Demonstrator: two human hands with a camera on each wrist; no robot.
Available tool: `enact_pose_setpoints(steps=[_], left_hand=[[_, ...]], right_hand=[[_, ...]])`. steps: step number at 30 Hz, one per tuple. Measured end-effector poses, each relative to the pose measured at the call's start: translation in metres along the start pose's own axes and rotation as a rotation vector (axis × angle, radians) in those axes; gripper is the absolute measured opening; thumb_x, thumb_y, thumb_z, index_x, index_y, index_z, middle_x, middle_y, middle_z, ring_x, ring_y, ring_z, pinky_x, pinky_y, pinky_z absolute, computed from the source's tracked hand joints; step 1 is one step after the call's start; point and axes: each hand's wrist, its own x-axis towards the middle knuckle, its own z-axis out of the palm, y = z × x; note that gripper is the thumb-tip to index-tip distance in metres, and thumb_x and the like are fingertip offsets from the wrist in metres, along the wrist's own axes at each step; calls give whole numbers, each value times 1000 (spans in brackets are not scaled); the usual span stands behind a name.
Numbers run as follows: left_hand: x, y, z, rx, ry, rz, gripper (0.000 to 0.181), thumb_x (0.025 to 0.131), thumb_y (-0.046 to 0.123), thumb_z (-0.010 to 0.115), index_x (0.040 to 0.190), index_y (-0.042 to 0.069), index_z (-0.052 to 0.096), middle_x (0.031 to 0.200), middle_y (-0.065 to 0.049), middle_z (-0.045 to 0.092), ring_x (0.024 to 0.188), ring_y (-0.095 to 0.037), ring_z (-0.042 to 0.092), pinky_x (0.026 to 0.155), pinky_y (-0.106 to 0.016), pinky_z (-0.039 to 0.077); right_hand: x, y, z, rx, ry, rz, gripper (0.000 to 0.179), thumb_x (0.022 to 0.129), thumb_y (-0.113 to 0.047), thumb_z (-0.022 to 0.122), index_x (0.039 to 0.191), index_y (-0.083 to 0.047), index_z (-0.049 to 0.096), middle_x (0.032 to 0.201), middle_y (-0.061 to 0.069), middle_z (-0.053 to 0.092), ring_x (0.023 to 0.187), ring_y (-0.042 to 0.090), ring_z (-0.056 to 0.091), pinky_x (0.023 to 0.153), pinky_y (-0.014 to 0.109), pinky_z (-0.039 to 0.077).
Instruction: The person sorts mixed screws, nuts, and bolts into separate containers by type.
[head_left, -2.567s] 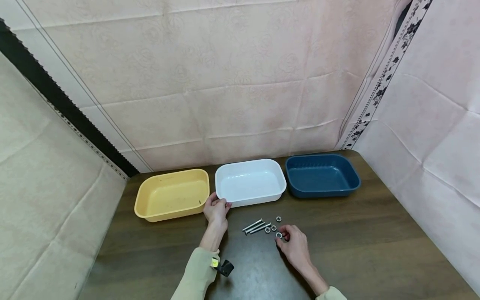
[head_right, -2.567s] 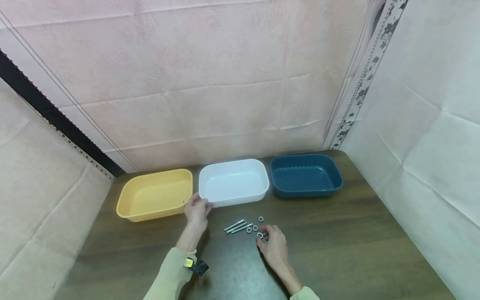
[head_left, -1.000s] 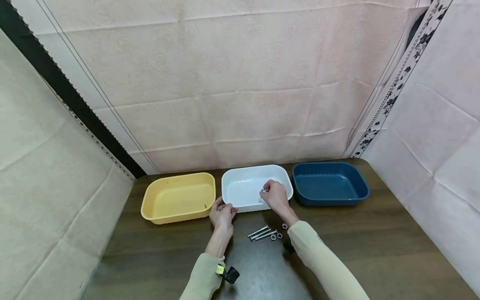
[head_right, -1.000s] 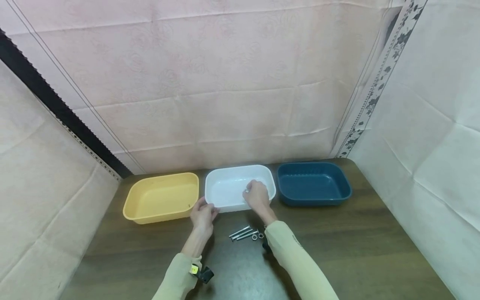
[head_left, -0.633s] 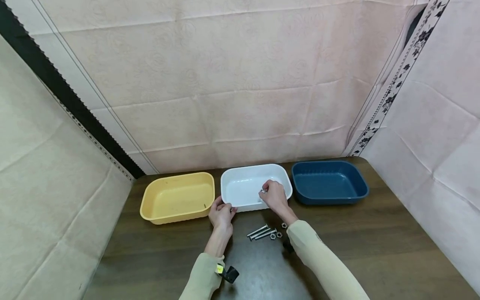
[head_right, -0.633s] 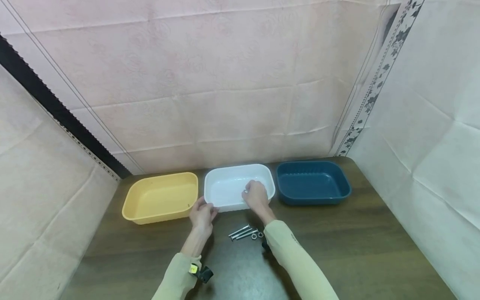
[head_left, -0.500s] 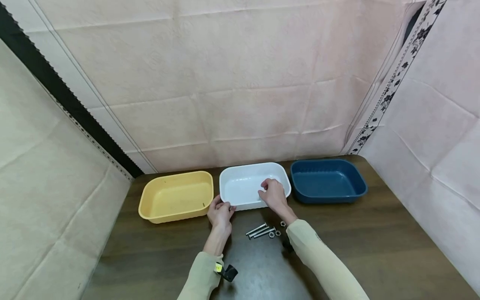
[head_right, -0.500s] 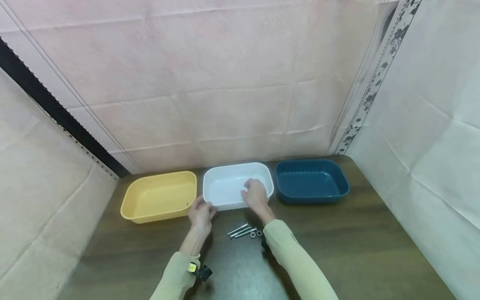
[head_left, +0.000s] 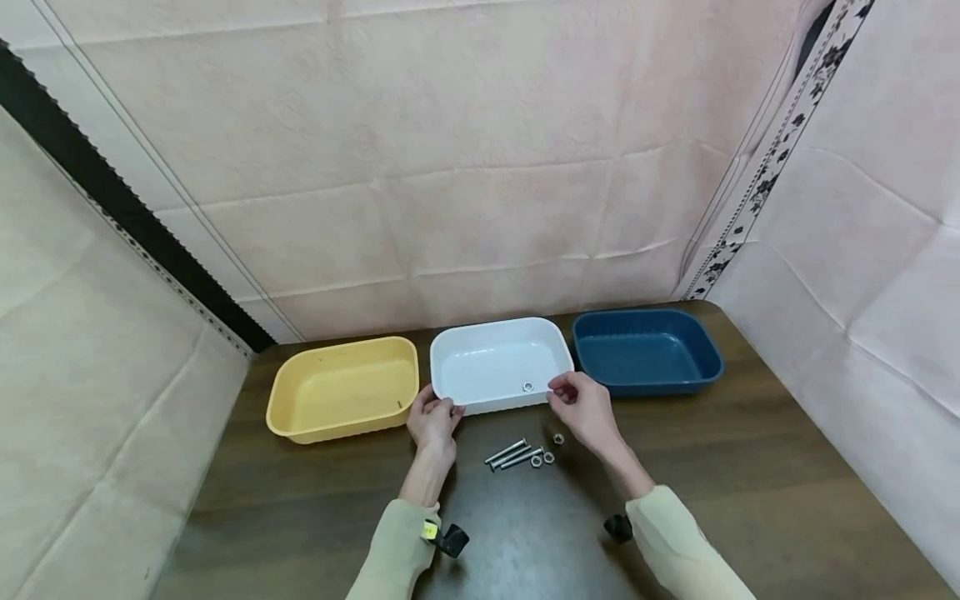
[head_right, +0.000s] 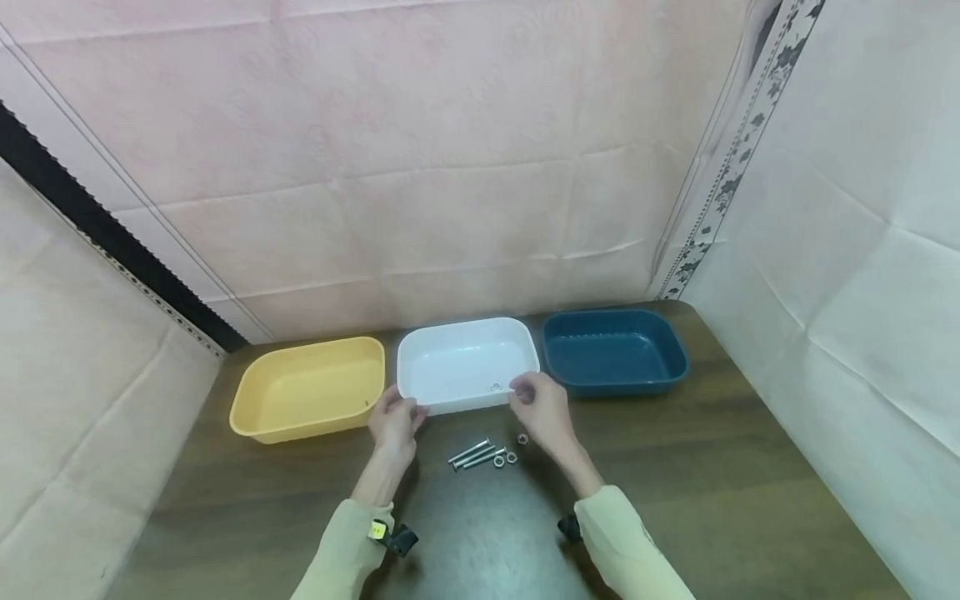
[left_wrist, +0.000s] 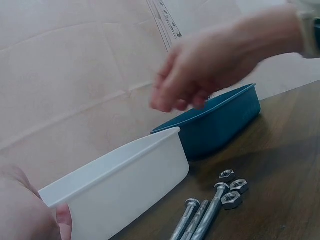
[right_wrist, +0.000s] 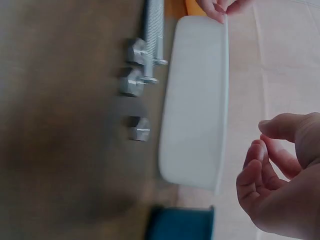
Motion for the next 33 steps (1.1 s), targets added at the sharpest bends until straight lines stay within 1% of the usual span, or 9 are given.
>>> enact_pose_setpoints(steps=[4, 7, 10, 13, 19, 27, 33], left_hand=[[-1, 0, 0, 3, 1, -5, 54, 82, -19, 51, 134, -4, 53, 90, -10, 48, 71, -18, 56, 69, -29, 58], [-2, 1, -1, 8, 3, -8, 54, 82, -20, 50, 133, -4, 53, 90, -10, 48, 71, -19, 56, 68, -29, 58], [-3, 2, -1, 6, 1, -12, 54, 81, -20, 50, 132, -4, 53, 89, -11, 48, 71, -18, 56, 67, -29, 58], [-3, 3, -2, 1, -5, -10, 54, 81, -20, 50, 132, -4, 53, 90, -11, 48, 72, -19, 56, 68, -29, 58], [-2, 2, -1, 9, -8, -11, 55, 82, -19, 50, 135, -4, 52, 92, -11, 48, 73, -19, 56, 69, -29, 58], [-2, 1, -1, 7, -8, -12, 55, 82, -19, 50, 135, -4, 52, 92, -11, 48, 73, -18, 56, 69, -29, 58], [-3, 2, -1, 11, -11, -7, 54, 82, -19, 50, 134, -4, 53, 92, -11, 48, 73, -18, 56, 70, -29, 58]], right_hand=[[-19, 12, -2, 9, -7, 53, 14, 81, 5, 76, 93, 1, 71, 83, 6, 65, 75, 18, 61, 66, 26, 53], [-31, 21, 1, -3, 1, 85, 17, 79, 5, 77, 95, 2, 70, 83, 6, 65, 75, 19, 61, 66, 28, 53], [-41, 29, 5, -20, 14, 109, 19, 78, 5, 77, 95, 3, 69, 82, 5, 65, 74, 19, 61, 67, 29, 53], [-46, 36, 11, -30, 24, 121, 21, 77, 5, 78, 95, 3, 69, 82, 5, 65, 73, 19, 62, 67, 30, 53], [-51, 44, 19, -70, 30, 122, 23, 74, 4, 80, 93, 1, 68, 83, 5, 63, 72, 19, 62, 68, 33, 53], [-50, 47, 22, -82, -23, 164, 25, 74, 2, 80, 95, 2, 67, 85, 7, 60, 76, 20, 60, 72, 36, 53], [-50, 49, 24, -111, -44, 147, 25, 72, 2, 81, 92, 1, 67, 83, 6, 59, 75, 19, 58, 71, 35, 52]])
